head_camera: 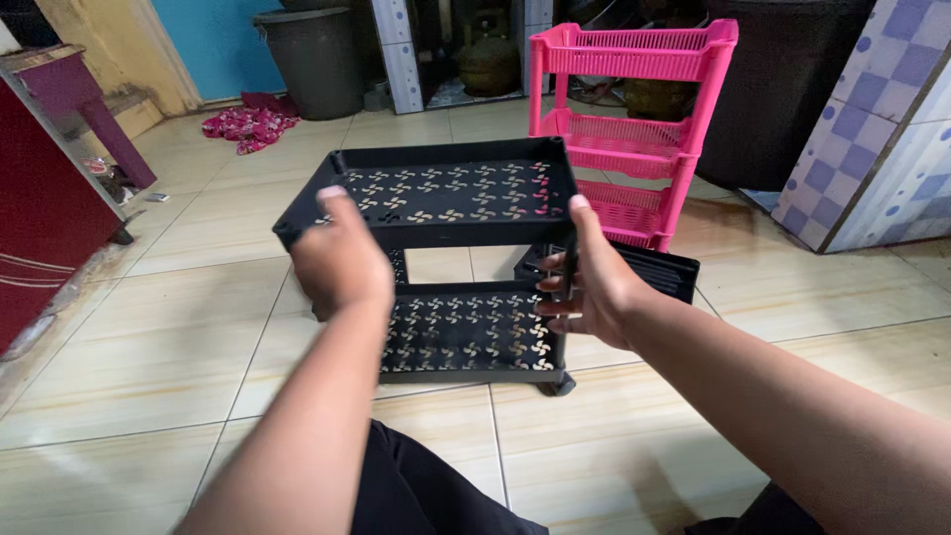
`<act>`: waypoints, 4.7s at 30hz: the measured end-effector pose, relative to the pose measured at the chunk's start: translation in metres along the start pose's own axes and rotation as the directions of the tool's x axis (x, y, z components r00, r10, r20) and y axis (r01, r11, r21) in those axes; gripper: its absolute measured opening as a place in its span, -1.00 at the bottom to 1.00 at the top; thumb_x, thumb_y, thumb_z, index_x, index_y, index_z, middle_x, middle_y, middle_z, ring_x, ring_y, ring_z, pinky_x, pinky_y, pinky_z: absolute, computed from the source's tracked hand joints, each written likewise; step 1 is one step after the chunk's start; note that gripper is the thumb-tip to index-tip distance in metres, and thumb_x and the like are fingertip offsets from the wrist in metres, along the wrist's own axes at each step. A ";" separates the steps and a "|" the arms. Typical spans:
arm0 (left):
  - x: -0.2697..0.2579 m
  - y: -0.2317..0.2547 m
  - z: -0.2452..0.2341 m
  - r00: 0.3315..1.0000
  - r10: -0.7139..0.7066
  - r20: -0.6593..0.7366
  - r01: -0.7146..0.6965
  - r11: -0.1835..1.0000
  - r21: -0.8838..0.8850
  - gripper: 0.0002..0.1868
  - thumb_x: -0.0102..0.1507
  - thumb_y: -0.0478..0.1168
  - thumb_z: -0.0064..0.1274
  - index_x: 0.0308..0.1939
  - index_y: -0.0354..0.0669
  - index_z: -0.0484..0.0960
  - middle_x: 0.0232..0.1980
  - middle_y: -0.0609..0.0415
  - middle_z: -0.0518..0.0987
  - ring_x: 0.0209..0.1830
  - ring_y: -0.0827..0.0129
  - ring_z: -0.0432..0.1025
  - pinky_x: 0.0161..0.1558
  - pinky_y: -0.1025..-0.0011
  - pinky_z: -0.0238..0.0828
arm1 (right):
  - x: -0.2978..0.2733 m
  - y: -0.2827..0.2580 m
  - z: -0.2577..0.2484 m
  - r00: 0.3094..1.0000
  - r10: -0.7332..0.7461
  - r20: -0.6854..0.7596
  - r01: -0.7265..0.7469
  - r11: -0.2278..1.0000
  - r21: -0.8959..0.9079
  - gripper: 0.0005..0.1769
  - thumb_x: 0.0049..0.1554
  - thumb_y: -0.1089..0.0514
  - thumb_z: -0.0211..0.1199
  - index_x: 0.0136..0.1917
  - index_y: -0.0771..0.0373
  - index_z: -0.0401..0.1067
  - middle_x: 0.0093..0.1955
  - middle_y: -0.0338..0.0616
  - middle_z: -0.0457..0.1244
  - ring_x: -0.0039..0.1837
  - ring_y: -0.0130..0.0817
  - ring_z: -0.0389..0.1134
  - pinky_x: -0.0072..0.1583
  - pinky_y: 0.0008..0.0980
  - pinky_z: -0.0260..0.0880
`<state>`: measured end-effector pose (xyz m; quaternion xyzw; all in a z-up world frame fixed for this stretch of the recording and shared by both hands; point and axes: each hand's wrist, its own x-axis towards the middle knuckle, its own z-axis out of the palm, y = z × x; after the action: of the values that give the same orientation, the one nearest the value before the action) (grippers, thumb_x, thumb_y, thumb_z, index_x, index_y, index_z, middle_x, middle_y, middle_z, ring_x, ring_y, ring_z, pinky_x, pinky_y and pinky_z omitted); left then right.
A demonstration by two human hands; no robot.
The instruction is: The person assembles a black plastic rolling rack by inserting vertical poles into perforated trays and securing them with small fasteners. They attach wheels to the base tray, stack additional trays, and connect the frame with poles and clips.
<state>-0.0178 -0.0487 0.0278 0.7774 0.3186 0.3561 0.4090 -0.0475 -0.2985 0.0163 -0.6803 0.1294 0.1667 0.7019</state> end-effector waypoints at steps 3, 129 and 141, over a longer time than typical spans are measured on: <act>-0.051 0.027 -0.004 0.965 0.116 0.234 -0.105 0.993 -0.057 -0.18 0.31 0.40 -0.22 -0.54 -0.28 0.68 -0.41 -0.25 0.66 -0.33 -0.13 0.60 -0.16 -0.05 0.49 | -0.014 -0.004 0.010 0.998 0.017 0.062 -0.008 0.991 -0.132 0.27 -0.04 -0.77 -0.35 0.47 0.28 0.26 0.31 0.12 0.15 0.35 0.10 0.29 0.33 0.06 0.30; -0.161 0.047 0.064 0.527 0.821 0.220 -0.692 0.564 -0.450 -0.83 0.16 -0.37 0.04 -0.21 -0.16 0.40 -0.18 -0.05 0.49 -0.09 -0.02 0.47 -0.06 0.05 0.35 | 0.072 0.064 -0.057 0.984 -0.093 0.155 0.095 0.995 -0.009 -0.58 0.15 -0.08 0.18 0.22 0.09 0.44 0.21 -0.22 0.38 0.23 -0.28 0.39 0.25 -0.02 0.37; -0.170 -0.005 0.193 0.466 0.181 0.866 -0.376 0.927 0.009 -0.70 0.19 -0.15 0.12 -0.01 -0.07 0.62 0.08 -0.01 0.64 0.07 0.11 0.55 0.05 0.19 0.49 | 0.132 0.069 -0.136 0.972 0.121 -0.200 -0.140 0.986 -0.087 -0.87 0.13 0.14 0.31 -0.09 0.21 0.47 -0.05 -0.16 0.35 0.03 -0.30 0.38 0.08 -0.25 0.42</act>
<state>0.0455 -0.2595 -0.1054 0.9284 -0.0214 -0.0429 0.3685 0.0507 -0.4250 -0.1063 -0.7177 0.2330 0.1517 0.6384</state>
